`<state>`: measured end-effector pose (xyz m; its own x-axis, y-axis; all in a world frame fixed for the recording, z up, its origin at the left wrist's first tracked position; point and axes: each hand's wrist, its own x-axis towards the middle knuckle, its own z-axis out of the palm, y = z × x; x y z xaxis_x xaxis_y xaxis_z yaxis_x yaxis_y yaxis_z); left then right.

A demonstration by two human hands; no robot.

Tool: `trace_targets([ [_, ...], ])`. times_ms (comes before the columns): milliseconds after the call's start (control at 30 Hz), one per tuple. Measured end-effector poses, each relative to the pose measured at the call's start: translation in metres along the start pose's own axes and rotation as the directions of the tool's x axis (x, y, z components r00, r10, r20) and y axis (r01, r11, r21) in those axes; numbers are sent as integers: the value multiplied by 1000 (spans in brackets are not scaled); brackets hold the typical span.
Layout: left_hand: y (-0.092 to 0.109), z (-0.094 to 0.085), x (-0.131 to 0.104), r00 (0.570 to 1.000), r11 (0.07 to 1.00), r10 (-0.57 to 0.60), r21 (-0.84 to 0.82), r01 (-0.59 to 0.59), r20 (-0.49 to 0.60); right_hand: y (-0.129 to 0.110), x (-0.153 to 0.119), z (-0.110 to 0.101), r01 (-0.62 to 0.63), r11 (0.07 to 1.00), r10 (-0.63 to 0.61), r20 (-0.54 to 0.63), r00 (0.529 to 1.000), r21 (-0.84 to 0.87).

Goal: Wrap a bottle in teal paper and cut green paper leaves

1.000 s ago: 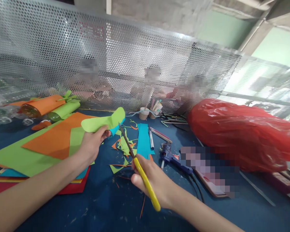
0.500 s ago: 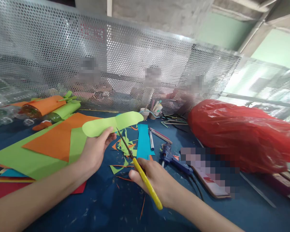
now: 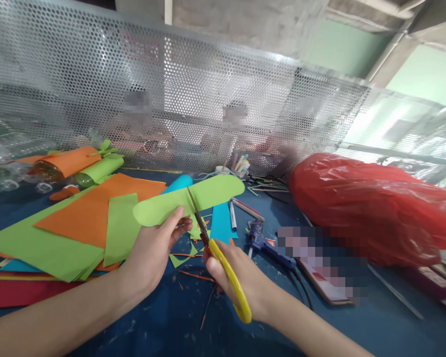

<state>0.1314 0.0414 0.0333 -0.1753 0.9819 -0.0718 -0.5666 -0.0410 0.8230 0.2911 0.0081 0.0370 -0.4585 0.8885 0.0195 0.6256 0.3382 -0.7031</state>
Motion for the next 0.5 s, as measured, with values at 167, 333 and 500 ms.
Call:
trace_targets([
  [167,-1,1,-4,1000,999,-23,-24,23,-1,-1,-1,0,53,998,-56,-71,996,-45],
  [333,2,3,-8,999,998,-31,-52,30,-22,-2,-2,-1,93,993,-97,-60,993,-77],
  [500,6,6,-10,999,998,-28,-48,27,-16,-1,-5,-2,118,989,-122,-40,992,-91],
])
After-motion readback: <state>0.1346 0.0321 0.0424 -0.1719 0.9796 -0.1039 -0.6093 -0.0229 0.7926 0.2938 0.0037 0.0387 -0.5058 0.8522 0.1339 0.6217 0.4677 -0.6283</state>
